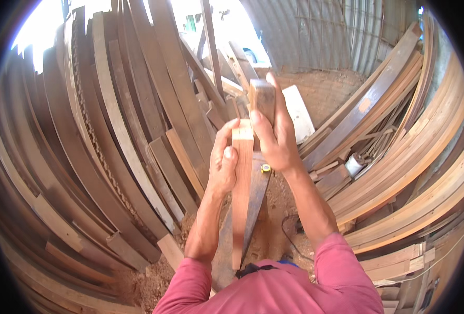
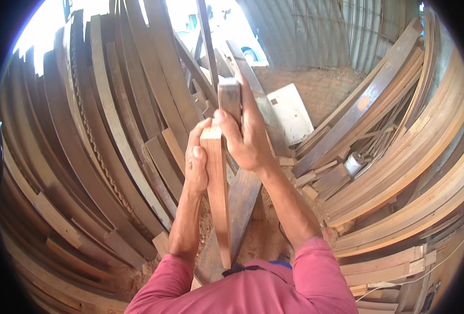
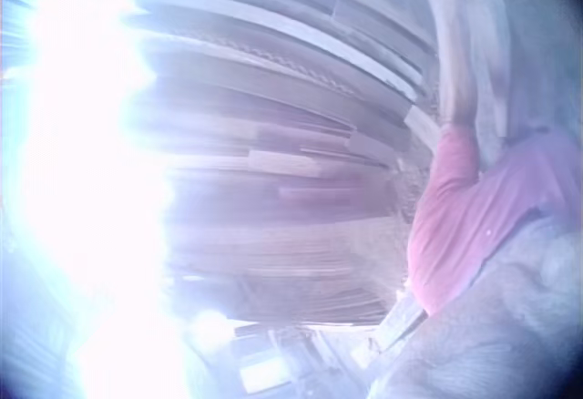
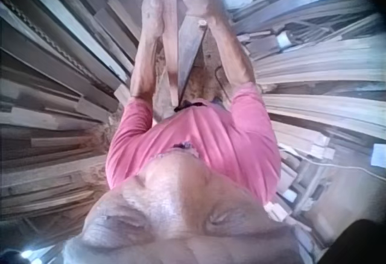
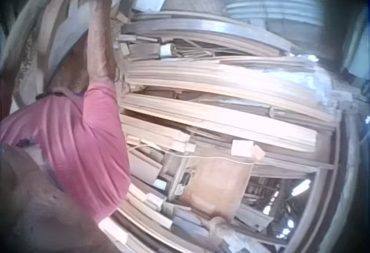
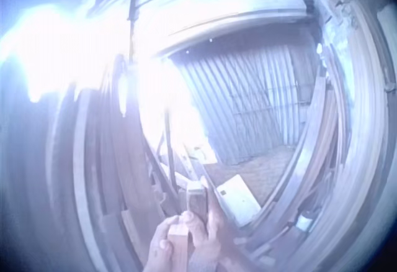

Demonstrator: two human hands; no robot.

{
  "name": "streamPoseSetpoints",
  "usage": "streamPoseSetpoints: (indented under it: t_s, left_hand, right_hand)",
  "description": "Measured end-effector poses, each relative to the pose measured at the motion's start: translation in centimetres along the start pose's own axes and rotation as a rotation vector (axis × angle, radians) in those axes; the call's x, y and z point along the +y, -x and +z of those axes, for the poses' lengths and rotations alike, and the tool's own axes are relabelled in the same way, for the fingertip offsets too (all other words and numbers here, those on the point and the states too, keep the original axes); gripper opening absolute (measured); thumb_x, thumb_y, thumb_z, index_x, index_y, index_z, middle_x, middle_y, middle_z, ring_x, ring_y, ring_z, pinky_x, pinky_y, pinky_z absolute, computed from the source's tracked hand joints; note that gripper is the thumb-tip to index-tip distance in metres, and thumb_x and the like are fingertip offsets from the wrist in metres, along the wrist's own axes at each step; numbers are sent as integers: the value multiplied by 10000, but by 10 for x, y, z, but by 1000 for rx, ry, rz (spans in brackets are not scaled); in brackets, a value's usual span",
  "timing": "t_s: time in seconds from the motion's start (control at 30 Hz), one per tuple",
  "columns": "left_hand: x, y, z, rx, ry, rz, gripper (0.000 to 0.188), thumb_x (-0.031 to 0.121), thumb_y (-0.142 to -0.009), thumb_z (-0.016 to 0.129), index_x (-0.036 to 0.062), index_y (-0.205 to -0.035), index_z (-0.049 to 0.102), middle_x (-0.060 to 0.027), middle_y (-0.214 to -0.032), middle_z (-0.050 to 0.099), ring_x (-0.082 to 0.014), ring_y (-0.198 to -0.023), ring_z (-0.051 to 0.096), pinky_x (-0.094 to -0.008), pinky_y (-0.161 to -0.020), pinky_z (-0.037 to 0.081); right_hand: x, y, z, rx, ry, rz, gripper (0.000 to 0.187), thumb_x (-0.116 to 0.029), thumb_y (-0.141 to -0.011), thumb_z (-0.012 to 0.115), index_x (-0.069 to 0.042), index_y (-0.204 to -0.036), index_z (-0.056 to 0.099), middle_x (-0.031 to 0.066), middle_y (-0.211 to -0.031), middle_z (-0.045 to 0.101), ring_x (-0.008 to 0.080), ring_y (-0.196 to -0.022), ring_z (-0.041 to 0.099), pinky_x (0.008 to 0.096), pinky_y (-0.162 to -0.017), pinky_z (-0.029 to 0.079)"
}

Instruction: The person holds and aligns two pieces of wood, checking their fit and grain by hand before setting one piece aside.

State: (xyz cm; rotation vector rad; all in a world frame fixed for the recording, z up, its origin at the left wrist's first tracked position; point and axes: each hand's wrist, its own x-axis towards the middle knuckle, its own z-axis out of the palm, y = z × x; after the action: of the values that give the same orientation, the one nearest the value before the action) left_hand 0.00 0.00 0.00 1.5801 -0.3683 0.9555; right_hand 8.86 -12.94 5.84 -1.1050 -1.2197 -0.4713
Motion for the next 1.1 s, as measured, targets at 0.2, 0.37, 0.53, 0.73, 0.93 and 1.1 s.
streamPoseSetpoints:
  t_s: [0.2, 0.37, 0.53, 0.73, 0.93, 1.1]
  left_hand:
    - [-13, 15, 0, 108, 36, -42, 841, 670, -980, 515, 13, -1499, 441, -111, -1392, 537, -210, -1287, 512, -371, -1098, 397]
    - [5, 25, -10, 135, 76, -104, 1036, 690, -906, 621, 38, -1618, 245, -145, -1399, 513, -219, -1276, 521, -382, -1085, 413]
    - [19, 31, -7, 2, -87, -94, 1167, 573, -824, 746, -17, -1626, 138, -227, -1574, 356, -301, -1448, 394, -427, -1153, 351]
    - [26, 39, -10, -4, -140, -69, 1151, 545, -836, 749, -52, -1613, 144, -246, -1573, 361, -317, -1470, 367, -439, -1186, 303]
    - [28, 44, -4, -8, -214, 5, 1119, 520, -844, 757, -59, -1605, 176, -252, -1551, 386, -321, -1469, 371, -438, -1197, 283]
    - [22, 41, -1, 8, -209, -3, 1117, 519, -838, 756, -52, -1607, 181, -246, -1558, 387, -317, -1472, 369, -436, -1196, 281]
  right_hand:
    - [-10, 40, -8, -80, -80, 120, 781, -323, -1049, 520, 136, -1558, 145, 287, -1548, 349, 334, -1453, 357, 411, -1202, 267]
    - [-21, 57, 10, -67, -190, 232, 762, -326, -1059, 510, 116, -1567, 152, 253, -1537, 370, 302, -1440, 373, 391, -1197, 271]
    - [-26, 42, 0, -49, -272, 303, 684, -256, -1074, 512, 102, -1566, 197, 207, -1516, 411, 247, -1413, 393, 363, -1188, 282]
    - [-52, 20, -10, -225, -267, 367, 686, -270, -1080, 510, 115, -1558, 202, 208, -1509, 426, 253, -1458, 344, 363, -1193, 267]
    - [-41, 11, -17, -322, -26, 301, 659, -294, -1077, 512, 91, -1542, 247, 189, -1420, 506, 236, -1380, 437, 345, -1152, 326]
    - [17, 2, -3, -313, -380, 606, 509, -337, -1084, 504, -1, -1451, 393, 106, -1210, 585, 151, -1152, 523, 311, -1025, 415]
